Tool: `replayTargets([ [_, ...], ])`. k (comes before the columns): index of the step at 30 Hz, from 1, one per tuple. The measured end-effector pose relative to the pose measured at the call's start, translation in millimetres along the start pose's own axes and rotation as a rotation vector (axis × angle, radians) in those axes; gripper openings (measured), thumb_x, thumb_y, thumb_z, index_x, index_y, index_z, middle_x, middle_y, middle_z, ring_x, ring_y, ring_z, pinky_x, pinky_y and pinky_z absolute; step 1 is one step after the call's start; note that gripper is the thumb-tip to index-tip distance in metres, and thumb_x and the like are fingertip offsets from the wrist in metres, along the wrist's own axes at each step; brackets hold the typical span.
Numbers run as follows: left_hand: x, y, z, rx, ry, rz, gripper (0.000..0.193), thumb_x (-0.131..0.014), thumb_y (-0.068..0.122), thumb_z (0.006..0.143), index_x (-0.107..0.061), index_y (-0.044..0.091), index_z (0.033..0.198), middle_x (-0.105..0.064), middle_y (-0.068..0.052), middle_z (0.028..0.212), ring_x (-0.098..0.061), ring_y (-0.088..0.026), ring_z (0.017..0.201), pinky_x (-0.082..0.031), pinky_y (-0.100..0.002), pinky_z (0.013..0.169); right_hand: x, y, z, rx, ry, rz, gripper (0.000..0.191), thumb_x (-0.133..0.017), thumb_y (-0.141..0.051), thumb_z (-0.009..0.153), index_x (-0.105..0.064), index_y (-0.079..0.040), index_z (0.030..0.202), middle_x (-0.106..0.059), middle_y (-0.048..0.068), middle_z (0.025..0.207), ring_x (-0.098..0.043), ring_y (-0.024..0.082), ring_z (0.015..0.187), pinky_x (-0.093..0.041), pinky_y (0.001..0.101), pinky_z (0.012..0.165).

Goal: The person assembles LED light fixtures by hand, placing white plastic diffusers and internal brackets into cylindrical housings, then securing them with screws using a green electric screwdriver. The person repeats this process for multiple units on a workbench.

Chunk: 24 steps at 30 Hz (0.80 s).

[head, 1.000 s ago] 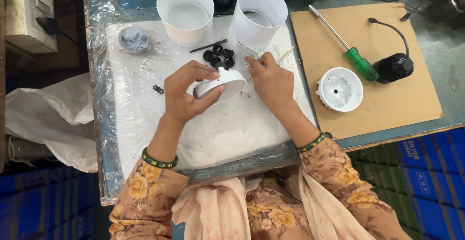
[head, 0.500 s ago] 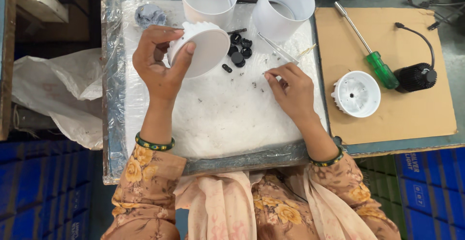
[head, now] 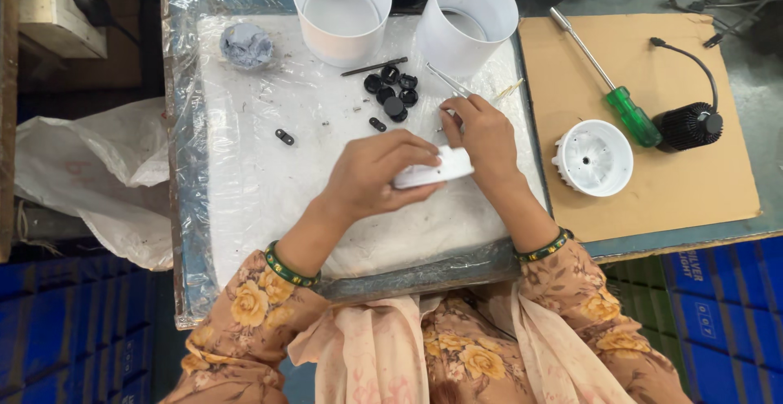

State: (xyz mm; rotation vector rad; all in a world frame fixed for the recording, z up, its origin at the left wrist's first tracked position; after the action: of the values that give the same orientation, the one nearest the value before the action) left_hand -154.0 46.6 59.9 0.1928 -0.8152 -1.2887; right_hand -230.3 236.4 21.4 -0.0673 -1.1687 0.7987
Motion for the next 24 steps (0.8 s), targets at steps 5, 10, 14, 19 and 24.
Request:
replayTargets([
  [5,-3.1,12.3,2.6,-0.031,-0.032,-0.001,0.037,-0.09,0.018,0.08,-0.067,0.01,0.107,-0.071,-0.004,0.105,-0.071,-0.023,0.088,-0.058,-0.033,0.074,4.7,-3.8,-6.1,-0.015,0.019,0.031,0.01,-0.078,-0.011,0.09,-0.074,-0.011,0.099,-0.066,0.005,0.09,-0.066,0.018,0.064,-0.053,0.0321,0.06],
  [10,-2.4,13.6,2.0,-0.032,-0.051,0.01,0.035,-0.09,0.021,0.08,-0.066,0.011,0.104,-0.07,-0.003,0.106,-0.071,-0.022,0.09,-0.057,-0.034,0.075,13.9,-3.5,-12.5,0.04,-0.027,0.087,0.012,-0.08,-0.008,0.088,-0.074,-0.01,0.099,-0.065,0.005,0.095,-0.065,0.016,0.064,-0.052,0.0305,0.061],
  [14,-3.6,13.5,1.5,-0.032,-0.065,0.015,0.035,-0.09,0.021,0.081,-0.066,0.011,0.104,-0.071,-0.003,0.106,-0.071,-0.022,0.09,-0.057,-0.034,0.076,10.9,0.3,-12.6,0.053,-0.032,0.05,0.012,-0.08,-0.008,0.088,-0.075,-0.009,0.099,-0.066,0.007,0.095,-0.064,0.016,0.065,-0.052,0.0311,0.061],
  [19,-6.5,14.4,1.4,-0.041,-0.07,0.013,0.035,-0.09,0.022,0.082,-0.065,0.012,0.105,-0.071,-0.003,0.107,-0.07,-0.022,0.089,-0.056,-0.034,0.075,30.6,12.0,-13.3,-0.317,-0.098,0.74,0.009,-0.076,-0.006,0.092,-0.073,-0.003,0.1,-0.067,0.008,0.097,-0.065,0.013,0.071,-0.052,0.028,0.066],
  [24,-10.4,16.5,-1.2,0.011,-0.065,0.001,0.04,-0.089,0.023,0.082,-0.065,0.012,0.111,-0.069,-0.004,0.102,-0.068,-0.024,0.088,-0.055,-0.035,0.073,80.5,-4.9,-44.0,-0.27,-0.351,1.087,0.009,-0.073,-0.008,0.089,-0.073,-0.002,0.096,-0.066,0.011,0.115,-0.06,0.019,0.115,-0.046,0.0328,0.097],
])
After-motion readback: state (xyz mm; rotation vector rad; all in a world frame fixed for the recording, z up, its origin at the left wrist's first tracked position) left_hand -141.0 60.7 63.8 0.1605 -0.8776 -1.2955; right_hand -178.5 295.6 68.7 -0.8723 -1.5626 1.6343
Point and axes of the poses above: each hand's wrist, its own z-axis towards the middle knuckle, its own x-axis out of the back of the hand, y = z × x, the point moved 3 cm from there along z, towards the middle knuckle
